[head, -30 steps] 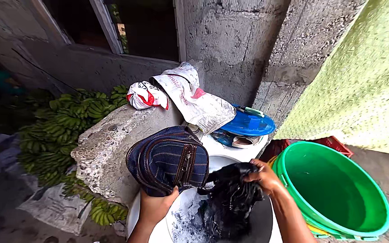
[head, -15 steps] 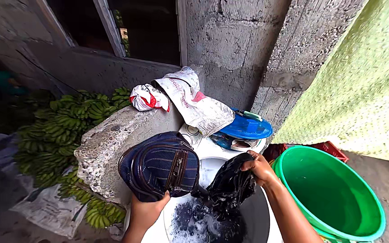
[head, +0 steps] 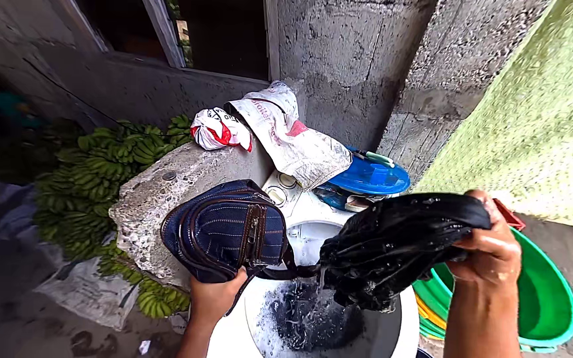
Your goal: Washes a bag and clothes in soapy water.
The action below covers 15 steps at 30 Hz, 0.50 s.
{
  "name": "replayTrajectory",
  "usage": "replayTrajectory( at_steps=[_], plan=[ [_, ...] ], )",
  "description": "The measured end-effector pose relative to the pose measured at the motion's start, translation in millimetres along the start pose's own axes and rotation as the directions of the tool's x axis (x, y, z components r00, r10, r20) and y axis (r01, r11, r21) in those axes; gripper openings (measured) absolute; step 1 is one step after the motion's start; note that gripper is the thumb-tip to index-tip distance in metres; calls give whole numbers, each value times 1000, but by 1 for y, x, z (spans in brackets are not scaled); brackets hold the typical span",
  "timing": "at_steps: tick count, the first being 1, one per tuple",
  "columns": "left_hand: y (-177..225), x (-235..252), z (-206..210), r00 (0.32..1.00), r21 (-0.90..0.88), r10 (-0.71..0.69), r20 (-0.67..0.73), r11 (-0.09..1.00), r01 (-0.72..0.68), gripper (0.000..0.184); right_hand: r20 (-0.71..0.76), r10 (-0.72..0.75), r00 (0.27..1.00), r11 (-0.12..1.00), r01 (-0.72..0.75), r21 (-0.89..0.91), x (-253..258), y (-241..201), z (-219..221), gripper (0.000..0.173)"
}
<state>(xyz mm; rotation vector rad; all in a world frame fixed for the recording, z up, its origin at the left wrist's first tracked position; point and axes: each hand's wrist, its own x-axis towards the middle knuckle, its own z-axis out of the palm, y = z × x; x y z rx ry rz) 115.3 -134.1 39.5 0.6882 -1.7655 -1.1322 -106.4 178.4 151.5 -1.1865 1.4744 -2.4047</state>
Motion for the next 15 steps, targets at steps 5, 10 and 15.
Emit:
replayTrajectory(
  at_steps=[5, 10, 15],
  plan=[
    [21, 13, -7, 994, -53, 72, -76, 996, -76, 81, -65, 224, 972, 953, -233, -192, -70, 58, -39, 36],
    [58, 31, -5, 967, -130, 237, -95, 960, -248, 78, -70, 901, 428, 69, -301, -951, -111, 140, -30, 42],
    [116, 42, 1, 909, -317, 416, -5, 862, -396, 55, -83, 954, 289, 31, -369, -929, -112, 208, 21, 119]
  ],
)
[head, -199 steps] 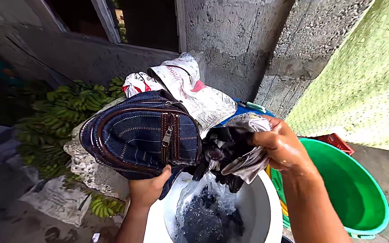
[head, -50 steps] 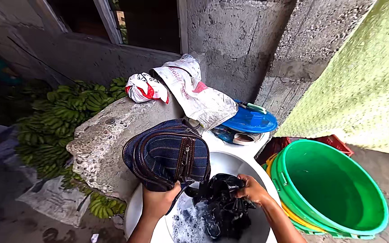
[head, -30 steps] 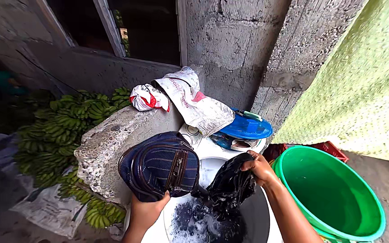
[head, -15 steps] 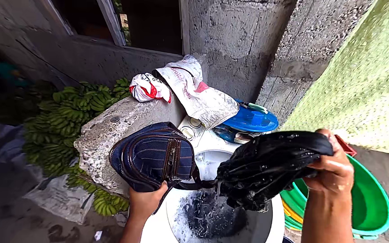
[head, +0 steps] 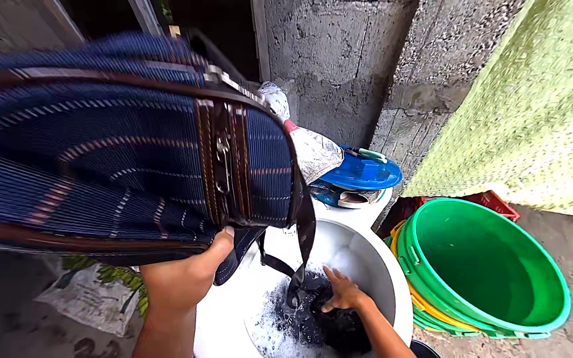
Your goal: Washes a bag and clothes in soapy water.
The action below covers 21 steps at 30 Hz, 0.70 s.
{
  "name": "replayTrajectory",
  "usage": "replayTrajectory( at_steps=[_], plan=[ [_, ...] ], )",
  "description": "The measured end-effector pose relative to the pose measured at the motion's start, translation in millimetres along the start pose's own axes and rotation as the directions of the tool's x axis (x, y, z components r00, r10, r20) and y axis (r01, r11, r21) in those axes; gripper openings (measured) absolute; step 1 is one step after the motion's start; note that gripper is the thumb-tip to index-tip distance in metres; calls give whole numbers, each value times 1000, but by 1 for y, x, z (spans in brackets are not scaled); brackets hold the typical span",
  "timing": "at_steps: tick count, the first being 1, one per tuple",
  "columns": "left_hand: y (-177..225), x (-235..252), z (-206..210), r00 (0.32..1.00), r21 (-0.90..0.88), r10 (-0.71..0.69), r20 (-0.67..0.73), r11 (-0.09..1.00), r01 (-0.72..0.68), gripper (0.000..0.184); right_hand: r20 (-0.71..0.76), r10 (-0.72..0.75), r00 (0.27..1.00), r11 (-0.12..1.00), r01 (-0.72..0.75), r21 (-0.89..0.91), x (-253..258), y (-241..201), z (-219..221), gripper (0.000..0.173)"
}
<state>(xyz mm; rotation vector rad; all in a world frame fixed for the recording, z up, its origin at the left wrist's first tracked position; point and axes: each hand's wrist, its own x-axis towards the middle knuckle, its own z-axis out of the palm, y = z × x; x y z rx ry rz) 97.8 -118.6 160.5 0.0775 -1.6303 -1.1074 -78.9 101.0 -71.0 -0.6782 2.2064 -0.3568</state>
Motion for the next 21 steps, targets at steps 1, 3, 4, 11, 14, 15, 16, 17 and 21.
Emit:
replayTrajectory(
  at_steps=[1, 3, 4, 11, 14, 15, 16, 17, 21],
  plan=[
    [9, 7, 3, 999, -33, 22, 27, 999, -21, 53, -13, -44, 999, 997, 45, 63, 10, -14, 5, 129],
    [22, 22, 6, 997, -78, 60, 56, 995, -55, 50, -60, -155, 986, 959, 165, 229, 32, -36, 17, 136],
    [27, 29, 5, 995, -106, 78, 60, 992, -72, 49, -96, -210, 973, 912, 230, 340, 43, -45, 25, 135],
    [50, 47, 8, 986, -247, 137, 97, 963, -109, 43, -341, -311, 887, 564, 461, 686, 70, -107, 47, 146],
    [54, 42, 12, 986, -288, 120, 115, 954, -83, 41, -412, -190, 891, 554, 444, 704, 72, -119, 39, 122],
    [54, 40, 12, 987, -281, 109, 121, 957, -71, 41, -434, -146, 889, 523, 442, 729, 73, -117, 37, 96],
    [53, 37, 11, 987, -279, 98, 127, 959, -59, 42, -447, -104, 889, 495, 436, 752, 74, -113, 36, 62],
    [51, 34, 11, 987, -279, 88, 135, 959, -48, 44, -431, -63, 900, 462, 409, 787, 72, -107, 34, 36],
    [27, 18, 13, 993, -227, 17, 120, 974, 11, 50, -275, 181, 944, 36, 273, 961, 38, -85, 15, 39]
  ],
)
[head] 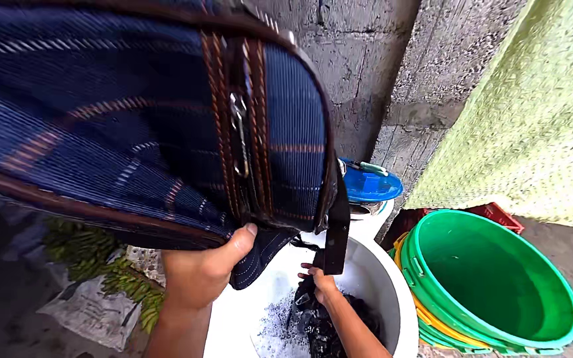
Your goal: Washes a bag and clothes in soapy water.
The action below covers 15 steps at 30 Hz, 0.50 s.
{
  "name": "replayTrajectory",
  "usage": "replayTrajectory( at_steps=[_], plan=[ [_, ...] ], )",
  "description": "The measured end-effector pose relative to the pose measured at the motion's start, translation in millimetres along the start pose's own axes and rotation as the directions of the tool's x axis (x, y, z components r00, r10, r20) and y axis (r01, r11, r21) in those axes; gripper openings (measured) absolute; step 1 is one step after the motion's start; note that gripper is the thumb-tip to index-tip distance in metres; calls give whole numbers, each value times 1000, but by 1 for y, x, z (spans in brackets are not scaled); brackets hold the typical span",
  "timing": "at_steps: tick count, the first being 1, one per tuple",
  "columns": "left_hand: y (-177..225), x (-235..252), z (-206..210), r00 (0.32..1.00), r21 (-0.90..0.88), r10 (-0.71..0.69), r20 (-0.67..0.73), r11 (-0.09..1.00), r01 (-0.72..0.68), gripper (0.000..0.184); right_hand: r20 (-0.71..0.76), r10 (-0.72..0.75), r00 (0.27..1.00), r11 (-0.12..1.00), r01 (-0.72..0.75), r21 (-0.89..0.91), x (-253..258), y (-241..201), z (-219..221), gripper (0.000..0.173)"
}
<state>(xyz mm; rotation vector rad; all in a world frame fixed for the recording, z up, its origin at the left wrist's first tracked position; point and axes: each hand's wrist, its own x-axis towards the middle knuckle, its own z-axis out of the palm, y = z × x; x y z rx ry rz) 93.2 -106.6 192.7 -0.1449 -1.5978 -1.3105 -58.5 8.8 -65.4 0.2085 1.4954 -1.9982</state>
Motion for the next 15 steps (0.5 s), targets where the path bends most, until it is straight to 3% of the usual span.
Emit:
replayTrajectory(
  at_steps=[3, 5, 6, 7, 8, 10, 12, 15],
  plan=[
    [-31, -22, 8, 991, 114, -120, -59, 985, 126, 52, 83, 38, 996, 972, -56, 227, -32, -33, -19, 58],
    [-52, -42, 18, 979, 156, -193, -62, 967, 200, 54, 280, -110, 954, 954, 22, 300, -56, -47, -35, 79],
    [-59, -52, 24, 970, 162, -237, -48, 957, 242, 56, 356, -199, 913, 941, 76, 330, -67, -50, -42, 80],
    [-65, -61, 31, 957, 156, -288, -30, 945, 289, 58, 389, -278, 878, 921, 128, 369, -77, -51, -47, 73],
    [-70, -70, 38, 942, 140, -336, -7, 932, 334, 59, 383, -339, 859, 907, 189, 377, -88, -53, -50, 55],
    [-75, -83, 51, 914, 136, -402, 57, 910, 392, 59, 430, -420, 799, 907, 359, 219, -108, -60, -57, 36],
    [-77, -92, 64, 893, 190, -421, 160, 901, 391, 62, 387, -455, 802, 876, 480, 35, -124, -64, -64, 34],
    [-68, -101, 94, 833, 211, -443, 331, 895, 392, 67, 93, -525, 846, 847, 530, -34, -143, -66, -76, 45]
  ],
)
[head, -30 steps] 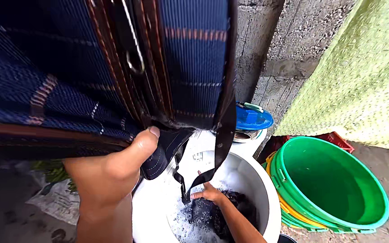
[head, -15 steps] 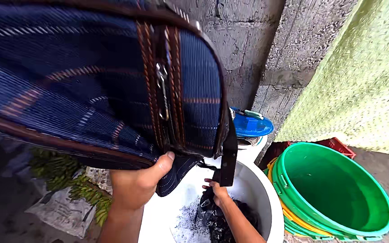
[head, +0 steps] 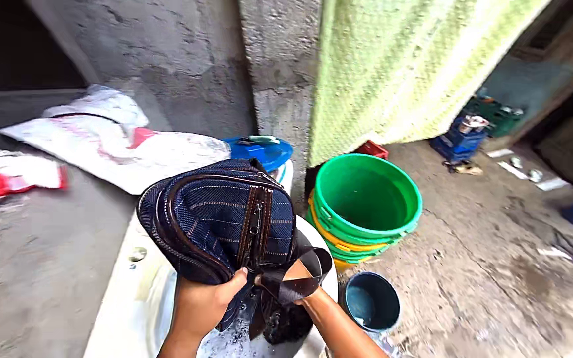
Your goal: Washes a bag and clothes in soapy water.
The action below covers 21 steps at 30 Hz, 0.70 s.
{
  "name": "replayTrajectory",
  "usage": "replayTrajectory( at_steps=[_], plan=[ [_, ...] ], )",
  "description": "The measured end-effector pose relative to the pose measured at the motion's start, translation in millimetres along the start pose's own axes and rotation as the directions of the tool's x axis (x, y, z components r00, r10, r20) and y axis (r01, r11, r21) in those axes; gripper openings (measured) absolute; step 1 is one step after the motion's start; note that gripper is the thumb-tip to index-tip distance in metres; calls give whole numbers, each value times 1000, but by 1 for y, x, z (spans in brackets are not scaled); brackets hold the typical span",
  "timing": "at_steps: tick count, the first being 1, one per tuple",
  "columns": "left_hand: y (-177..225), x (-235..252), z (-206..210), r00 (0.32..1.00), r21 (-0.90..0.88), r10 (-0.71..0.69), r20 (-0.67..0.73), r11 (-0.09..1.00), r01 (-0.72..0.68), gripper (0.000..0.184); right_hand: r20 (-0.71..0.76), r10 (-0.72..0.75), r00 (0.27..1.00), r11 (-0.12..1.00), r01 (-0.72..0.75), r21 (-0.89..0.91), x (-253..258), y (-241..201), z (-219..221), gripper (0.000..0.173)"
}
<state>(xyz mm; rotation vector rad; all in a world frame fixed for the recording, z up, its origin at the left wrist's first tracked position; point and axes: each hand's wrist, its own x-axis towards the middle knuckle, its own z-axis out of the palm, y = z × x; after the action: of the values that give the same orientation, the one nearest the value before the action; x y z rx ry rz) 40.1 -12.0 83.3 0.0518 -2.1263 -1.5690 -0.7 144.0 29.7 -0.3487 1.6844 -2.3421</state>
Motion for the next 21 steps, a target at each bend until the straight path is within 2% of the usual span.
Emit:
replayTrajectory(
  at_steps=[2, 5, 7, 9, 10, 12, 13, 15, 18, 20, 21],
  plan=[
    [19, -3, 24, 991, -18, 54, 118, 998, -53, 63, -218, -63, 974, 994, 81, 72, -13, -14, -15, 43],
    [58, -7, 61, 929, -131, 206, 308, 976, -173, 53, -411, -171, 896, 975, 215, 63, -47, -50, -49, 28],
    [87, -9, 88, 857, -245, 290, 425, 949, -200, 46, -484, -238, 842, 958, 286, 26, -74, -76, -74, 21],
    [112, -13, 117, 787, -308, 321, 527, 935, -175, 49, -574, -273, 772, 954, 293, -60, -102, -94, -98, 19],
    [120, -16, 132, 751, -308, 313, 582, 939, -152, 54, -595, -294, 748, 950, 298, -94, -114, -93, -116, 17],
    [123, -24, 164, 669, -308, 302, 679, 944, -114, 58, -561, -451, 694, 891, 383, -243, -135, -72, -161, 13],
    [120, -29, 181, 627, -314, 296, 720, 946, -86, 60, -573, -479, 666, 873, 431, -229, -142, -60, -183, 16],
    [105, -40, 216, 538, -315, 277, 796, 949, -23, 63, -728, -353, 587, 906, 408, -110, -153, -53, -205, 20],
    [58, -65, 270, 453, -256, 210, 866, 966, 42, 75, -841, -254, 477, 954, 265, -138, -164, -23, -251, 18],
    [19, -77, 297, 364, -60, 50, 930, 998, 16, 96, -905, -167, 392, 985, 110, -135, -162, 10, -285, 23],
    [-1, -80, 306, 291, 89, -67, 954, 994, -63, 108, -935, -100, 341, 995, 32, -95, -161, 33, -302, 27]
  ],
)
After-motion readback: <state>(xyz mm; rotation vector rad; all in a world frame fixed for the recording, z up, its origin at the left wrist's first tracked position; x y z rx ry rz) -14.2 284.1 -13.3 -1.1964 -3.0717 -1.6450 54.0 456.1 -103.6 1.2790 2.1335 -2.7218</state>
